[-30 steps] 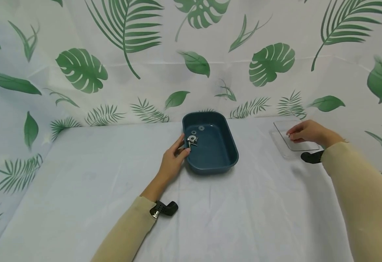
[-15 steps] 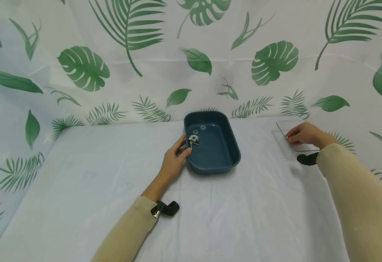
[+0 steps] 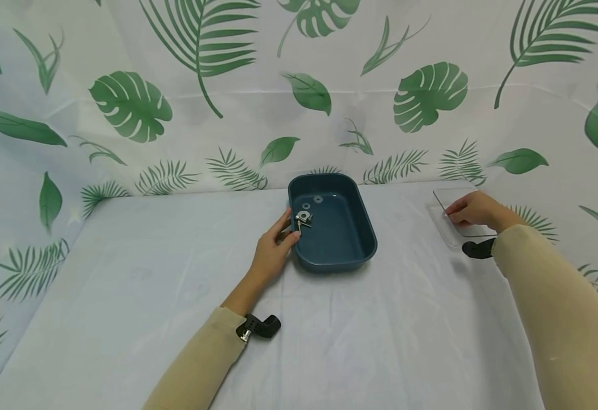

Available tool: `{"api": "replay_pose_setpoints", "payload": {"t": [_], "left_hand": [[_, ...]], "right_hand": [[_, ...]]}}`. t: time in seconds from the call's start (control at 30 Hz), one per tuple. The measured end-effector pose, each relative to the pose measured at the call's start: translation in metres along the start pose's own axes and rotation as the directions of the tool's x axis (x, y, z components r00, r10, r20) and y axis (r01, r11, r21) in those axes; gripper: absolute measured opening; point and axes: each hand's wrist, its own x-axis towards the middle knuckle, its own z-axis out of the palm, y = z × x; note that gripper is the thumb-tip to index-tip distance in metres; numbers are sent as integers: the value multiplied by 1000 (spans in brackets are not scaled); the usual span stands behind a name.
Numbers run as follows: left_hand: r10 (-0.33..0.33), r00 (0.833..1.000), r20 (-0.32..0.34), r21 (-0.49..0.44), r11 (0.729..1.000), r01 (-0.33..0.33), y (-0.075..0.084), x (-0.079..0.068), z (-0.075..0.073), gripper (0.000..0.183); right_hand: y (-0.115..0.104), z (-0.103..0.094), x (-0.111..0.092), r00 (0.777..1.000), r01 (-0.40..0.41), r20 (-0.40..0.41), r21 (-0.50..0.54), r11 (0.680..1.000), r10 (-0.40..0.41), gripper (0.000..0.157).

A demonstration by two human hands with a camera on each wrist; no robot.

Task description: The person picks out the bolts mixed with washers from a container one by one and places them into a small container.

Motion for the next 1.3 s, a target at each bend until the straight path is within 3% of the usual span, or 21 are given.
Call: {"api": "replay_pose_setpoints", "payload": {"t": [0.63, 0.83, 1.1, 1.3], "left_hand": [[-8, 1000, -9, 0, 1000, 8, 3, 5, 4, 62], [-3, 1000, -14, -1, 1000, 3, 2, 8, 5, 62], [2, 1000, -20, 7, 1000, -2, 1, 12, 6, 62], [-8, 1000, -30, 21, 1000, 8, 0, 13, 5, 61]], "right_hand": [[-1, -6, 6, 1000, 25, -4, 2, 1000, -25, 38], [-12, -18, -5, 996, 90, -28, 3, 996, -90, 40], [-64, -39, -28, 979, 177, -97, -46, 983, -180, 47], [-117, -32, -39, 948, 288, -115, -84, 954, -297, 44]]}}
